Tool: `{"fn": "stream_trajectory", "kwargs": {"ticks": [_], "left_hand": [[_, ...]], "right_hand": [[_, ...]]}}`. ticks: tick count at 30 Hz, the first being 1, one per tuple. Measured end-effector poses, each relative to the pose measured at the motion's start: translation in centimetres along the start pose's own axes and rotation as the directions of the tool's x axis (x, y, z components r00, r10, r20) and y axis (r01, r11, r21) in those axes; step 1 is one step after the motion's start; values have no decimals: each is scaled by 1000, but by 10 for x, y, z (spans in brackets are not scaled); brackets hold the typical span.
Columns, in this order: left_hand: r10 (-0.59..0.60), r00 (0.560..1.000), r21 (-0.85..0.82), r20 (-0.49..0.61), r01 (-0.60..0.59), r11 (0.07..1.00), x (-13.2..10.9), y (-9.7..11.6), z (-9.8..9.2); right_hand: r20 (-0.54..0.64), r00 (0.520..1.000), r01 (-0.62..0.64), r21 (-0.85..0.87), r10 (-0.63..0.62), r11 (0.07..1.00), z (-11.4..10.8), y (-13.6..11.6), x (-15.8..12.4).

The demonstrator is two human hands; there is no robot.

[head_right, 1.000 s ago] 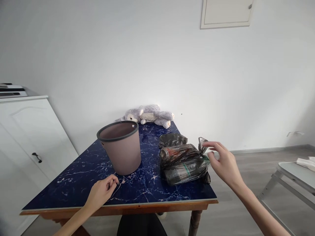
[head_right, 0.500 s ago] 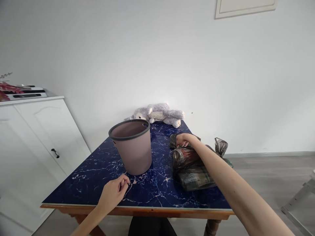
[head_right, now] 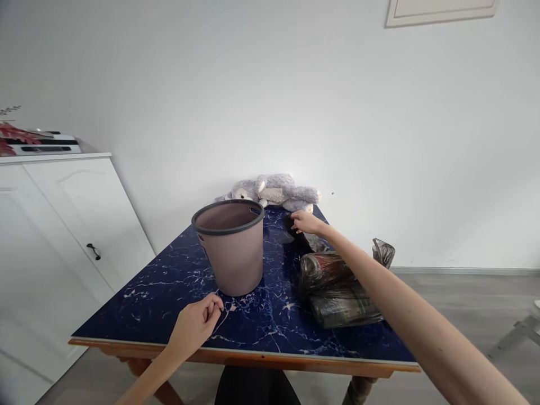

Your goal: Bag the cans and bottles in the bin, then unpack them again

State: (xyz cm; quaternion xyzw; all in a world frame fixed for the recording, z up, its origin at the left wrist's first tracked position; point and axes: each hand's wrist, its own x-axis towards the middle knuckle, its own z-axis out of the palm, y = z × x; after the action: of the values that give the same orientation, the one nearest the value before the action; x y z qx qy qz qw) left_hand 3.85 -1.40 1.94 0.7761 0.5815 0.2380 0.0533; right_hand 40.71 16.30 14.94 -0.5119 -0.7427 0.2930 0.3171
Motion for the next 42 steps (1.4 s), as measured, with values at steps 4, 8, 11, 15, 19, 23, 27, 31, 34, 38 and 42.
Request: {"fn": "stream_trajectory", "kwargs": {"ticks": [4, 8, 11, 15, 19, 23, 27, 31, 34, 38, 42], "left_hand": [[4, 1000, -18, -2, -4, 1000, 0, 0, -1], [35, 999, -84, 7, -34, 996, 0, 0, -5], [63, 998, -209, 11, -59, 976, 1, 14, -8], [58, 998, -503, 39, -31, 864, 4, 66, -17], [164, 969, -748, 185, 30, 662, 10, 126, -38], [162, 972, -835, 171, 55, 548, 21, 164, -75], [27, 993, -843, 115, 83, 532, 29, 177, -113], [-73, 993, -787, -88, -25, 616, 29, 177, -135], [59, 983, -631, -175, -158, 760, 25, 190, -137], [316, 947, -410, 54, -267, 872, 24, 224, -123], [347, 932, -505, 108, -249, 827, 35, 241, -118]], "right_hand": [[-110, 992, 71, 115, -58, 991, -30, -21, -43], [-248, 961, 212, 363, -126, 907, -56, -54, -111], [-308, 942, 272, 463, -134, 844, -70, -78, -159], [-363, 928, 267, 476, -89, 838, -79, -97, -201], [-347, 938, 191, 551, 14, 812, -77, -93, -221], [-262, 962, 100, 610, 81, 786, -68, -75, -234], [-172, 976, 6, 631, 132, 776, -57, -55, -251], [-113, 975, -78, 631, 190, 772, -46, -45, -269], [-86, 979, -93, 612, 183, 785, -40, -50, -275], [-87, 994, -2, 540, 59, 841, -39, -73, -275], [-153, 987, 114, 392, -58, 913, -49, -91, -276]]}}
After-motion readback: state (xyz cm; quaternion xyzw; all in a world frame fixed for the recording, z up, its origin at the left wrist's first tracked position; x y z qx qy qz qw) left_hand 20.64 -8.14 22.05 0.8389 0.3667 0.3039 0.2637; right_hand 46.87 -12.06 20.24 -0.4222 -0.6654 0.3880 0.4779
